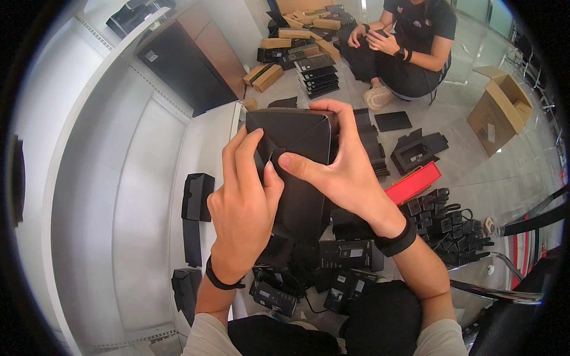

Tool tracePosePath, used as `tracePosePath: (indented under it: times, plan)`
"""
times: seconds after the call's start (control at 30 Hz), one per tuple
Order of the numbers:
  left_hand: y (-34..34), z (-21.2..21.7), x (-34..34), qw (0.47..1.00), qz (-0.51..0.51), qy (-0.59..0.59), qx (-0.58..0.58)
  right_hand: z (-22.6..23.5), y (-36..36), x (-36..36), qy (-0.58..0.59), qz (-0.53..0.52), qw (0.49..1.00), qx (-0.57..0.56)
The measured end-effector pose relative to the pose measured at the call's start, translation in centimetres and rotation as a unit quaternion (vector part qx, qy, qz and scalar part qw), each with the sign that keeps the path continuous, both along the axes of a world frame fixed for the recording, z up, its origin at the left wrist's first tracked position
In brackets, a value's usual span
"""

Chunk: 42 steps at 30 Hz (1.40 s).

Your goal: The person assembles flat-packed black cardboard boxes by hand. They fold the flaps, tuck in the tabs, and form the box structure. The person then places the assembled boxes onto a nearby white shelf.

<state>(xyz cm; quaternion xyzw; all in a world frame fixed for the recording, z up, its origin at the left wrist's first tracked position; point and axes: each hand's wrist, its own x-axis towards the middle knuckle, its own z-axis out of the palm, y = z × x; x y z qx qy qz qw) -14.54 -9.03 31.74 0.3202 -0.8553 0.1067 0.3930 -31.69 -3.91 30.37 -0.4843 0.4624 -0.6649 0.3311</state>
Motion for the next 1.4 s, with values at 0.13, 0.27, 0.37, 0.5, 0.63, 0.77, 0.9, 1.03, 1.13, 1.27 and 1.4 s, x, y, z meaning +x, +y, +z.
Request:
tracePosePath:
  times: [0.13,0.27,0.37,0.5,0.63,0.77,0.9,1.03,1.13,1.27,1.4]
  plan:
    - [-0.18,-0.28,-0.19,1.000,0.002,0.006,-0.008,-0.04,-0.16,-0.03,0.001,0.000,1.000,-0.007]
    - [-0.34,-0.53,-0.40,1.000,0.002,0.015,-0.014,-0.25,-0.37,-0.37,0.021,-0.003,1.000,-0.006]
    - [-0.42,-0.74,-0.51,1.000,0.002,0.018,-0.018,-0.32,-0.44,-0.53,0.027,-0.003,1.000,-0.006]
    - [-0.32,-0.70,-0.58,1.000,0.009,0.013,-0.010,-0.37,-0.53,-0.61,0.030,-0.002,0.999,-0.011]
    - [-0.44,-0.60,-0.45,1.000,0.004,0.021,-0.001,-0.01,-0.56,-0.44,0.018,0.009,1.000,-0.007]
    - [-0.44,-0.51,-0.42,1.000,-0.001,0.026,-0.002,-0.11,-0.68,-0.63,0.031,0.009,0.999,-0.010]
    - [-0.46,-0.57,-0.49,1.000,0.004,0.023,-0.002,-0.32,-0.76,-0.76,0.045,0.010,0.999,-0.015]
    - [-0.54,-0.56,-0.45,1.000,-0.007,0.031,0.003,-0.09,-0.65,-0.50,0.019,0.022,1.000,-0.007]
    - [-0.48,-0.67,-0.59,0.999,-0.011,0.034,0.008,-0.24,-0.55,-0.68,0.024,0.018,1.000,-0.003]
    - [-0.67,-0.64,-0.57,0.999,-0.009,0.037,0.002,-0.12,-0.72,-0.71,0.042,0.015,0.999,-0.001]
    - [-0.95,-0.93,-0.52,0.998,-0.013,0.054,-0.002,0.35,-0.60,-0.49,0.040,0.028,0.999,0.009]
